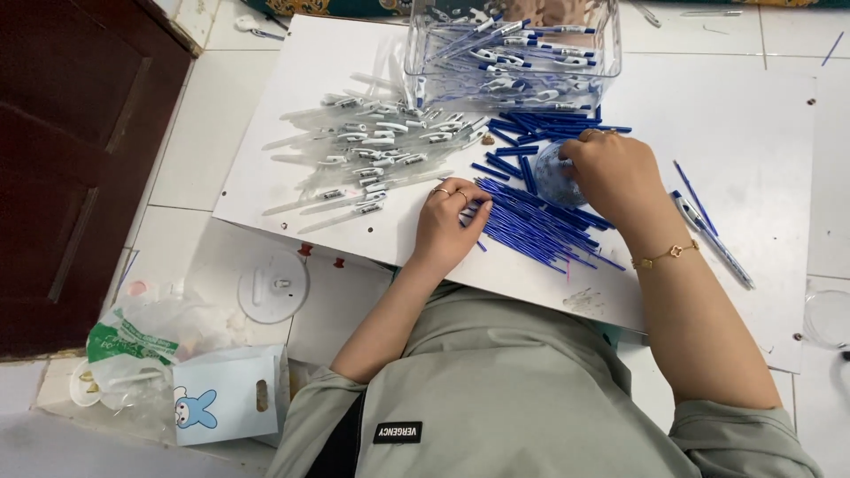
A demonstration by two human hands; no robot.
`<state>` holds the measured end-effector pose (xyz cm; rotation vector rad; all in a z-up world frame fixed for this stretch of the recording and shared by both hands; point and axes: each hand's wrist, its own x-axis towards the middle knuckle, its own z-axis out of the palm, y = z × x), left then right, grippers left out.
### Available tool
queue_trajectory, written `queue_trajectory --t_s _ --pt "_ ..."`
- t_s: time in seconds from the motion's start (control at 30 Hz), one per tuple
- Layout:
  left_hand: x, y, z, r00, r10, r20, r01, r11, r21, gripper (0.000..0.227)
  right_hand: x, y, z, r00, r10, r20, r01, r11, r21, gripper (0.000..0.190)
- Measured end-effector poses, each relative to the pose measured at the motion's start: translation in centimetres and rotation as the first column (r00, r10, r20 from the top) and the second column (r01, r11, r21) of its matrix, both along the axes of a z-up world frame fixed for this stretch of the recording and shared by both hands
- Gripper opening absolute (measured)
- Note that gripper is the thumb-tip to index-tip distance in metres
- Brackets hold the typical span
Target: Manually assembling pens by inserting ink refills into pen barrels on a work surface.
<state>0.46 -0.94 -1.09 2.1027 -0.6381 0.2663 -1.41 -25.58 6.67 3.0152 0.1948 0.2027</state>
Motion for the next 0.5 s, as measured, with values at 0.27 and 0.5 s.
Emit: queue_trajectory --t_s 0.27,0.5 --pt "0.01 0.21 0.58 0.999 -0.025 -0.038 0.025 1.000 0.004 0.006 0.29 0.49 -0.39 1.000 -0.010 -0.012 0.011 0.995 0.097 0.022" --pt "-0.17 0.30 -0.14 1.000 -0.022 -0.020 0.022 1.000 0.014 0.007 0.31 -0.10 -0.96 1.000 0.019 -0.014 -0.019 0.999 0.030 0.019"
